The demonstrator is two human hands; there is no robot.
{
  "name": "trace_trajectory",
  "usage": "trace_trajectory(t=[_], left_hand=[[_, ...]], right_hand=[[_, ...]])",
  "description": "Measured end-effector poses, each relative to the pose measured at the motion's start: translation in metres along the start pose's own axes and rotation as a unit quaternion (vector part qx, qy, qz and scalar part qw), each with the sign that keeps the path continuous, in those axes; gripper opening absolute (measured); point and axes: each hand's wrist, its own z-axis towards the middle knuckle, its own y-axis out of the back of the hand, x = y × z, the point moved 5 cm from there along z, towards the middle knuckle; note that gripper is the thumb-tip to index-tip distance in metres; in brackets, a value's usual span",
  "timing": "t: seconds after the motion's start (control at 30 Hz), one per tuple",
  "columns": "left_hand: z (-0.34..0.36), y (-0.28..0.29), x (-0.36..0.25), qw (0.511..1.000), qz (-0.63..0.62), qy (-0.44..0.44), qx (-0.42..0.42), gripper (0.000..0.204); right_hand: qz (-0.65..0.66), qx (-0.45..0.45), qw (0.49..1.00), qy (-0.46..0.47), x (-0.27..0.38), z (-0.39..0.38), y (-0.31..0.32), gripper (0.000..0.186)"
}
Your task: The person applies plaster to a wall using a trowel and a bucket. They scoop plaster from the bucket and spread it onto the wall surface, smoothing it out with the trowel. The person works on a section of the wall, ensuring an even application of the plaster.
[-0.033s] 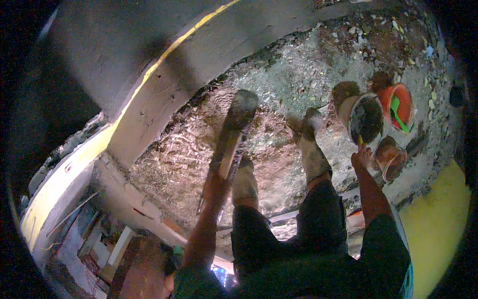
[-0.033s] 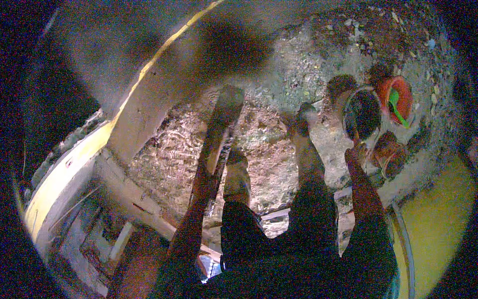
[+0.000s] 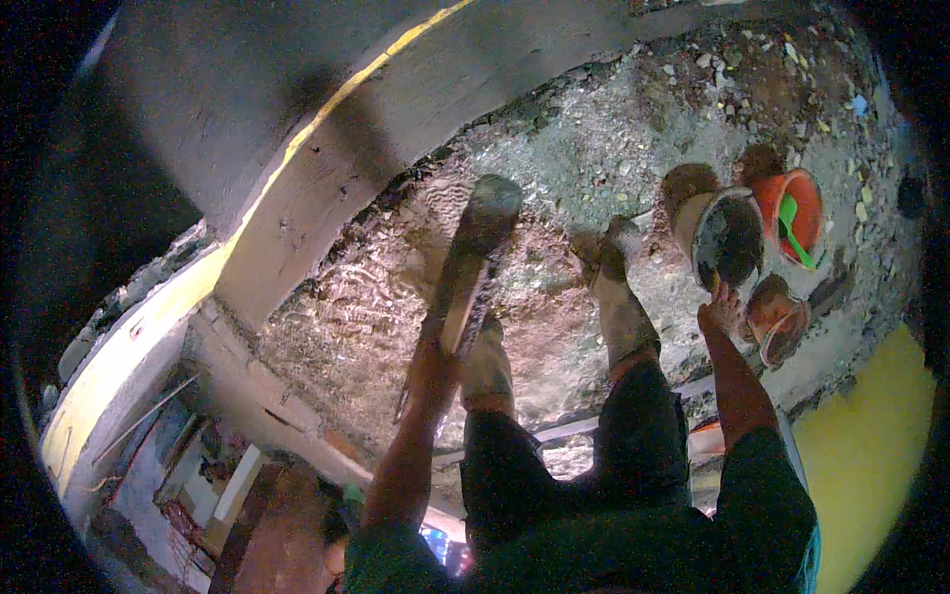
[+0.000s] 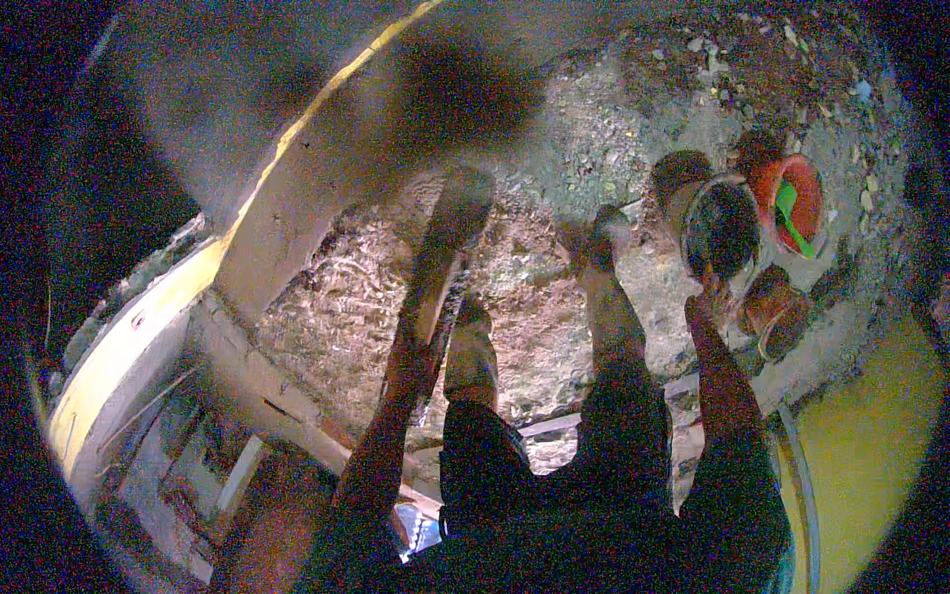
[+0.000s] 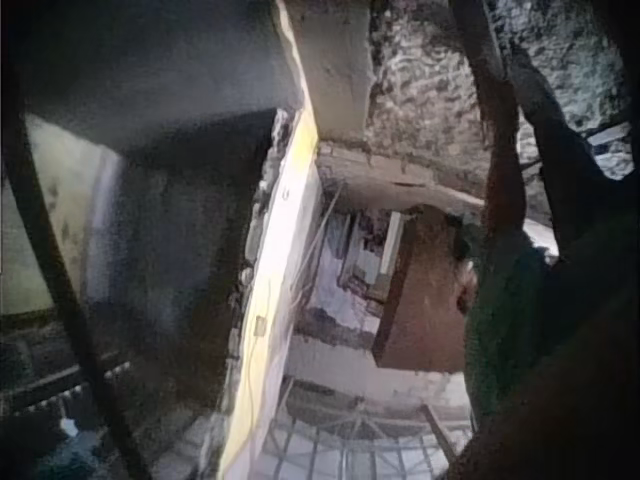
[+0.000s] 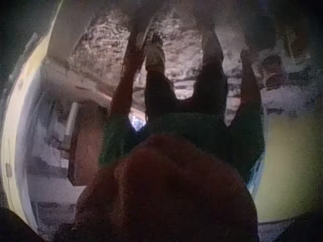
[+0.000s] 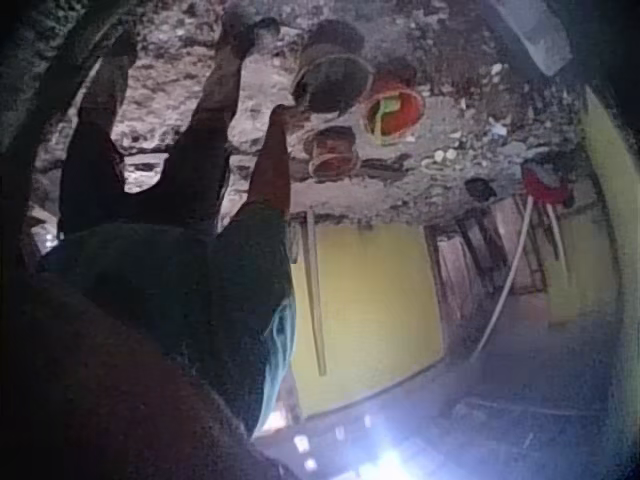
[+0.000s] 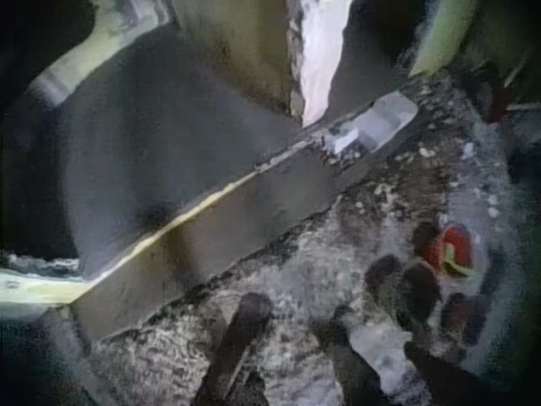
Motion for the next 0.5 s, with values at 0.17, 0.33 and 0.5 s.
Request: trace_trajectory(t=[0.17,0.33,0.5], left_hand=[[0.007,-0.06,-0.017,0.997,0.002,0.016,0.07,0.046],[-0.02,-0.049,-0.043,0.997,0.033,0.034,0.064,0.049],[-0.018,-0.056,-0.062,0.998,-0.039,-0.012,0.048,0.053]], right_hand=[[0.126,0.252,0.959,0.02,-0.029,0.057,-0.059,0.065],[0.222,0.256,0.915,0.22,-0.017,0.045,-0.023,0.02],[0.169,0.07,0.945,0.271,-0.127,0.09,0.033,0.024]])
